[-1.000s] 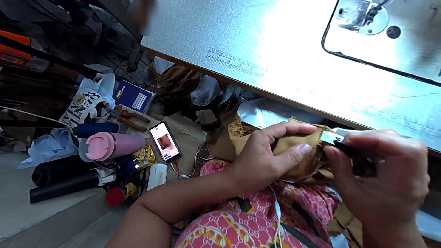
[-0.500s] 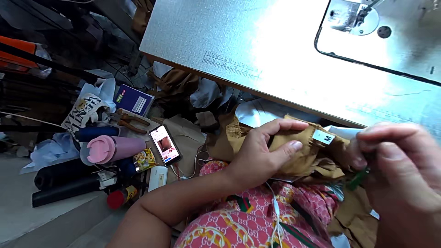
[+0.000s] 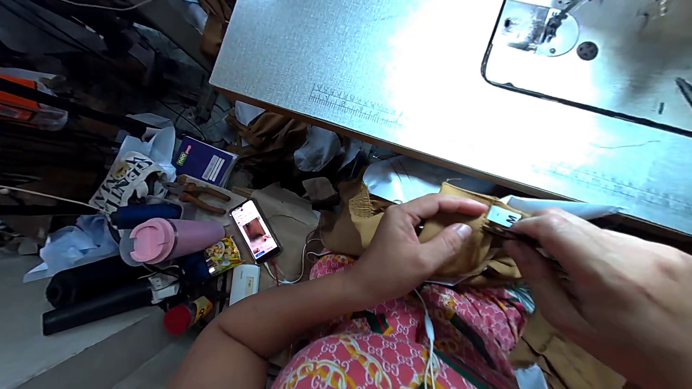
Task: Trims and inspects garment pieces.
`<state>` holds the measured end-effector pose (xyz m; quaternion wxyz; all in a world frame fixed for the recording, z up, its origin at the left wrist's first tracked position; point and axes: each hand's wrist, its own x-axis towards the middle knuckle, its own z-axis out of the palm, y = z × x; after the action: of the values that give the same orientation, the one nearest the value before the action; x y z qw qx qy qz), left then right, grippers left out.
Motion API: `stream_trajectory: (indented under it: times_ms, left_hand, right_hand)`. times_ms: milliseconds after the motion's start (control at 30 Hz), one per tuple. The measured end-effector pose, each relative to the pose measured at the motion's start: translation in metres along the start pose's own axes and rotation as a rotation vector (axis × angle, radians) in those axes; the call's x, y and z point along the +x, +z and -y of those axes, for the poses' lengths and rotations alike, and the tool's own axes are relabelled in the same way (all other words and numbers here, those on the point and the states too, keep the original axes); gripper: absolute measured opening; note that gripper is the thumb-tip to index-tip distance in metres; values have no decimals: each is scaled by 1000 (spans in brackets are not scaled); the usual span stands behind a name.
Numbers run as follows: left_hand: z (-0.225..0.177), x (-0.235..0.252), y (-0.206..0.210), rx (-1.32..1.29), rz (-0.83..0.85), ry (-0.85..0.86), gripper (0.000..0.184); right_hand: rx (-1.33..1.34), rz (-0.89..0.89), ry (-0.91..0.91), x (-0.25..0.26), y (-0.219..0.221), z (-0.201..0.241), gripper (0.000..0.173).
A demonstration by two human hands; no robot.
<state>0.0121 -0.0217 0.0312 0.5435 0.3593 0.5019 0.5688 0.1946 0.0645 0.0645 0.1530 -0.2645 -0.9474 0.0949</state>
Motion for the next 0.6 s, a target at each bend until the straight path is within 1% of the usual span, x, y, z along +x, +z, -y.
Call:
stream_trajectory:
  times_ms: [133,600]
  left_hand:
    - [0,-1,0,-5,-8,-4,25]
    - [1,-1,-2,-12,3,-3,24]
  right_hand:
    - [-32,4,12,-1,1,0,34]
    - [14,34,2,-1,2,-3,33]
